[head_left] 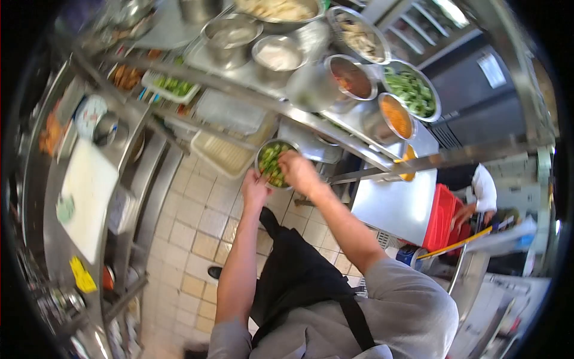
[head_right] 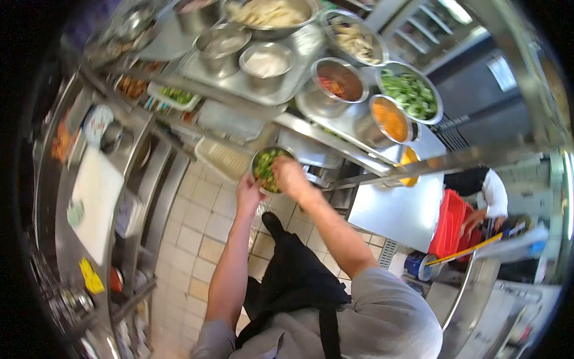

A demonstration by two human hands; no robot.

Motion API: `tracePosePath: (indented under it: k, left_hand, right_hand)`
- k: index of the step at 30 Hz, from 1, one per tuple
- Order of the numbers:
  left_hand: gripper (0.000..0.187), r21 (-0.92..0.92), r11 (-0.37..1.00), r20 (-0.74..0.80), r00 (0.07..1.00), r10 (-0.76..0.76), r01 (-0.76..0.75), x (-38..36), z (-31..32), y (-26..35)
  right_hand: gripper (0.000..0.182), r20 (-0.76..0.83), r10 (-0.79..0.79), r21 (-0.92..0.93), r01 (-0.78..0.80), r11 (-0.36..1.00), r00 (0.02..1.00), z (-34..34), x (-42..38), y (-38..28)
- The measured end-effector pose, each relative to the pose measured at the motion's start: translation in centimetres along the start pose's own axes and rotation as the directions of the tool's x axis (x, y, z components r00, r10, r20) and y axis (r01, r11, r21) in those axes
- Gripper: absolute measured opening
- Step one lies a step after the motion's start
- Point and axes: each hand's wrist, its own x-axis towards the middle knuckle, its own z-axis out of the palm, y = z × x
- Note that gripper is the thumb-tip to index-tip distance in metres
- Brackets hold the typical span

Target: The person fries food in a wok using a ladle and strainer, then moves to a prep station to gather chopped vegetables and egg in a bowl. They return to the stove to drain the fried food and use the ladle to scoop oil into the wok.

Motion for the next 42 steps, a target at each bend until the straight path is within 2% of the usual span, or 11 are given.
tracePosePath:
  k: [2, 4, 8, 12, 18, 22, 24, 28, 32, 34, 42]
  left_hand:
    - [0.018, 0.008, 0.999, 0.004, 0.999, -0.050, 0.050, -2.5, -1.5, 0.7]
    - [0.015, -0.023, 0.992, 0.046, 0.991, -0.122, 0.124, -4.7, -4.0, -0.5]
    - [0.018, -0.057, 0.991, 0.028, 0.992, -0.120, 0.122, -10.2, -6.6, 0.0]
    - [0.016, -0.053, 0.989, -0.009, 0.990, -0.138, 0.137, -14.3, -10.6, -2.1]
    - [0.015, -0.117, 0.979, -0.201, 0.961, -0.189, 0.168, -19.4, -16.1, -1.9]
    - [0.015, -0.074, 0.992, -0.422, 0.898, -0.122, 0.100, -21.2, -20.1, -3.7]
    - [0.016, -0.237, 0.966, -0.462, 0.863, -0.203, 0.101, -21.7, -21.6, -5.1]
    - [0.019, -0.433, 0.883, -0.641, 0.750, -0.161, -0.181, -27.0, -23.6, -1.8]
    - [0.017, -0.472, 0.813, -0.770, 0.609, -0.190, -0.342, -31.9, -27.3, -2.7]
    - [0.015, -0.479, 0.779, -0.817, 0.530, -0.227, -0.405, -35.3, -29.6, -4.9]
    - [0.017, -0.504, 0.608, -0.858, 0.274, -0.435, -0.613, -50.6, -40.8, -8.8]
  right_hand:
    - [0.013, -0.199, 0.005, 0.087, 0.013, 0.996, 0.980, 0.0, -1.4, -2.4]
    - [0.014, -0.127, 0.117, 0.112, -0.103, 0.988, 0.985, -1.0, -3.3, -5.8]
    - [0.019, 0.290, 0.001, 0.018, -0.006, 1.000, 0.957, 1.3, -7.7, -7.4]
    - [0.026, 0.187, -0.018, 0.248, -0.029, 0.968, 0.982, 0.3, -10.1, -10.6]
    - [0.028, 0.331, -0.078, 0.311, -0.031, 0.950, 0.940, -3.0, -10.0, -10.3]
    - [0.029, 0.512, -0.060, 0.122, -0.003, 0.993, 0.857, -4.1, -9.2, -8.8]
    - [0.027, 0.548, -0.119, 0.116, 0.065, 0.991, 0.828, -2.7, -8.6, -7.6]
    - [0.031, 0.723, -0.137, 0.067, 0.129, 0.989, 0.677, 2.8, -5.8, -8.6]
    - [0.032, 0.859, -0.322, 0.069, 0.532, 0.844, 0.399, 9.2, -1.9, -17.5]
    - [0.033, 0.842, -0.430, 0.183, 0.577, 0.796, 0.326, 13.3, -1.9, -22.7]
    - [0.032, 0.862, -0.492, 0.329, 0.603, 0.727, 0.122, 25.7, -8.1, -48.9]
